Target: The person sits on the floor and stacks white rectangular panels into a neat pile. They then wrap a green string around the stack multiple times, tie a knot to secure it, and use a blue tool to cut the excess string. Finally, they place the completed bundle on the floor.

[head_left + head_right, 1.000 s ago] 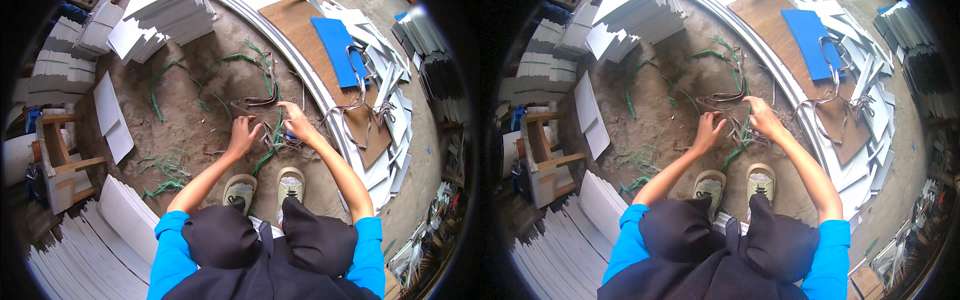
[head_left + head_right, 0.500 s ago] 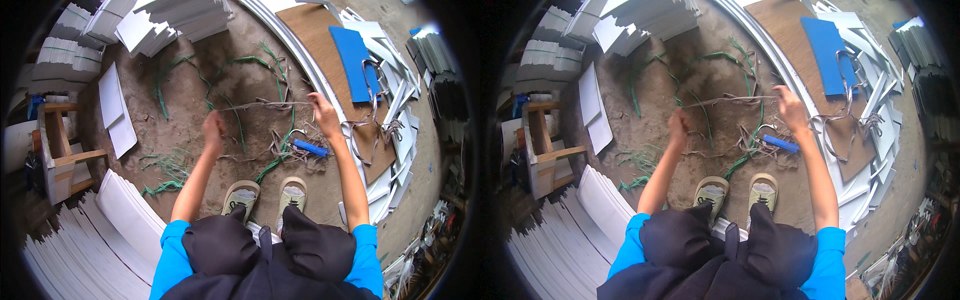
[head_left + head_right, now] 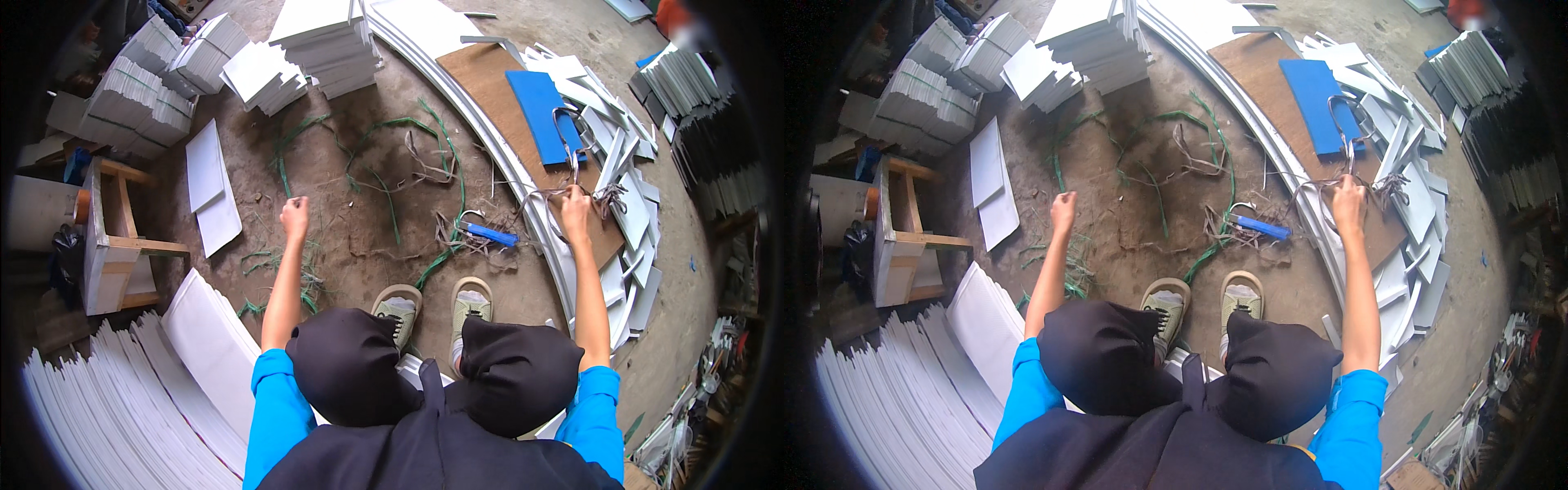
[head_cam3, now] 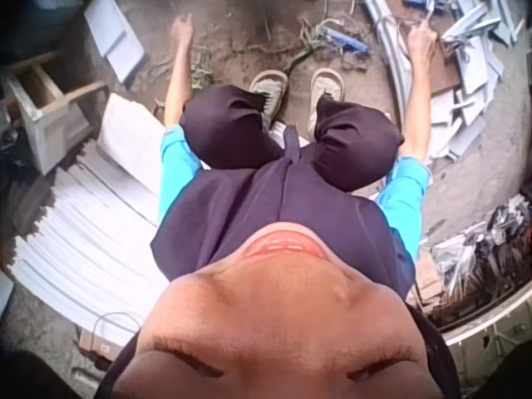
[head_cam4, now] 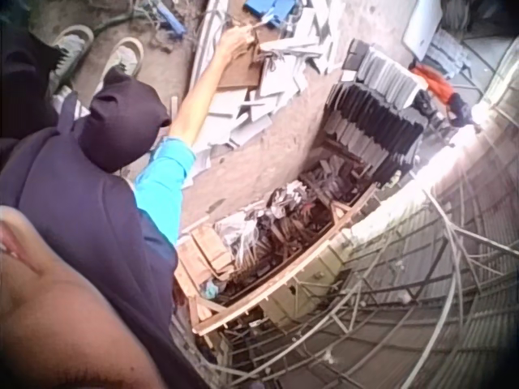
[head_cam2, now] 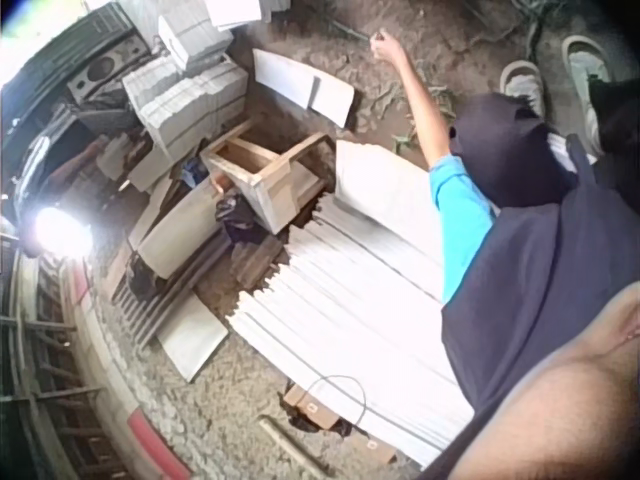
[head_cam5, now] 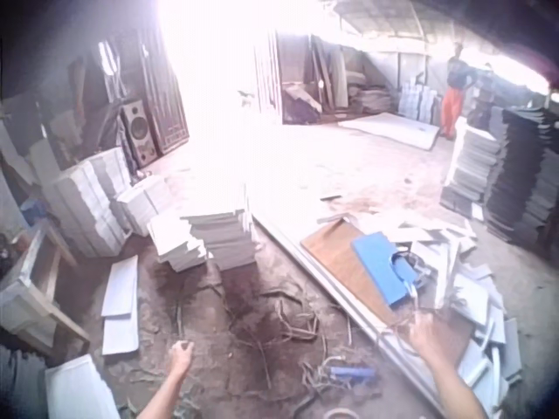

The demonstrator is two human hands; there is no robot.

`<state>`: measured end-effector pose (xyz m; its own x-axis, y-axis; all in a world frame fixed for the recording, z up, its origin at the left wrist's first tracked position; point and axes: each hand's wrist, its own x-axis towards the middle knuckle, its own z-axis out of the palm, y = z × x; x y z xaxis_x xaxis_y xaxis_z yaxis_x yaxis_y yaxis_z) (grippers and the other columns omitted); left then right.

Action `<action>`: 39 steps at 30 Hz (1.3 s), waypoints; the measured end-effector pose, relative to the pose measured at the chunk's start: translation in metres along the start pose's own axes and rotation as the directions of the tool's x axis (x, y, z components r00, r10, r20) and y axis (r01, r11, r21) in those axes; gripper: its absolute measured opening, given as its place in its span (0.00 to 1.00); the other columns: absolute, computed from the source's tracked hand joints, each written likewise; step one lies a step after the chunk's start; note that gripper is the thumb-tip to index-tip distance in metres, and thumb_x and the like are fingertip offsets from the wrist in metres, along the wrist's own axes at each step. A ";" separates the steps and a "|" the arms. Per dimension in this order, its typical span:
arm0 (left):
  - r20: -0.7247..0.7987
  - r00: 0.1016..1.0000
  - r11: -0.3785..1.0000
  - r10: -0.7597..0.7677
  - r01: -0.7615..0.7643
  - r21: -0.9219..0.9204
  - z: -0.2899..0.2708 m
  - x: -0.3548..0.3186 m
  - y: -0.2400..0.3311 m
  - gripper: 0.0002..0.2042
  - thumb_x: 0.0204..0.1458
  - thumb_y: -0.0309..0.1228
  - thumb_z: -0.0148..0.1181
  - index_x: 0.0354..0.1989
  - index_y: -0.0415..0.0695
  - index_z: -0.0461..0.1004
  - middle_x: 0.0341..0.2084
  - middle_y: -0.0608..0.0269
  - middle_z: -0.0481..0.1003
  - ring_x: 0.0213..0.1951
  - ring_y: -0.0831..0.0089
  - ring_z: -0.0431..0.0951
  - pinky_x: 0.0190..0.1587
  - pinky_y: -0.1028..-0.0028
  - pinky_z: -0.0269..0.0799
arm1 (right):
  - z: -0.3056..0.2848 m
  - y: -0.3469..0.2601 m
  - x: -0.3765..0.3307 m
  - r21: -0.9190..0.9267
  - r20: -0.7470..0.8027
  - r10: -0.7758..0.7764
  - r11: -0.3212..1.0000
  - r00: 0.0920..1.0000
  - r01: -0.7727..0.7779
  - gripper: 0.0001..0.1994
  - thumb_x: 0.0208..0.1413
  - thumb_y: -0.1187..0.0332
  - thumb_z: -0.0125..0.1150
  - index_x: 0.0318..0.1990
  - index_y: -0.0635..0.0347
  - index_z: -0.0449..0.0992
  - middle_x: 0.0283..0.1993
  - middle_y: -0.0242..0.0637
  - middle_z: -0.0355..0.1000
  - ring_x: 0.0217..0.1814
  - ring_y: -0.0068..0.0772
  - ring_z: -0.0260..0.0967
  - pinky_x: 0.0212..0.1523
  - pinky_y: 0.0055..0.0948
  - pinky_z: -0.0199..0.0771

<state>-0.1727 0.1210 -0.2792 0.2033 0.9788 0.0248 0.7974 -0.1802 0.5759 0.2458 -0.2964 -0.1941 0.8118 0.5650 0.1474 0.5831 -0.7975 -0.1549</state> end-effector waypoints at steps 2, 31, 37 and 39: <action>0.064 0.983 0.963 -0.175 0.157 0.218 0.007 -0.030 0.035 0.31 0.39 0.44 0.60 0.52 0.46 0.58 0.51 0.55 0.54 0.54 0.55 0.51 0.50 0.50 0.50 | 0.017 -0.025 -0.012 -0.047 -0.174 -0.097 0.995 0.980 0.091 0.14 0.46 0.74 0.52 0.43 0.64 0.64 0.43 0.47 0.64 0.47 0.47 0.58 0.51 0.37 0.55; 0.260 0.912 0.757 0.316 -0.077 -0.649 0.065 -0.069 0.203 0.16 0.48 0.33 0.54 0.16 0.38 0.58 0.11 0.64 0.54 0.17 0.78 0.53 0.19 0.76 0.52 | 0.048 -0.220 0.042 0.899 0.437 -0.408 0.170 0.802 -0.403 0.20 0.51 0.71 0.52 0.51 0.56 0.55 0.21 0.25 0.58 0.20 0.13 0.52 0.18 0.14 0.52; -0.103 0.943 0.671 0.317 -0.300 -0.678 -0.022 -0.041 0.222 0.18 0.48 0.31 0.55 0.14 0.43 0.52 0.12 0.76 0.49 0.18 0.85 0.48 0.18 0.79 0.45 | -0.046 -0.155 0.059 0.948 0.234 -0.102 0.243 0.967 -0.204 0.15 0.52 0.73 0.50 0.48 0.57 0.58 0.19 0.24 0.58 0.17 0.11 0.51 0.14 0.13 0.51; -0.217 0.920 0.686 0.328 -0.389 -0.615 -0.050 -0.034 0.228 0.17 0.47 0.30 0.55 0.14 0.43 0.52 0.12 0.75 0.48 0.18 0.84 0.48 0.18 0.78 0.46 | -0.073 -0.125 0.063 0.966 0.106 -0.039 0.243 0.994 -0.093 0.13 0.52 0.73 0.49 0.45 0.58 0.59 0.17 0.24 0.58 0.14 0.11 0.50 0.12 0.13 0.50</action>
<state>-0.0267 0.0516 -0.1080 0.3251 0.8622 0.3885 0.1185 -0.4448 0.8878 0.2221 -0.1762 -0.0941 0.7873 0.6146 0.0492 0.0947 -0.0417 -0.9946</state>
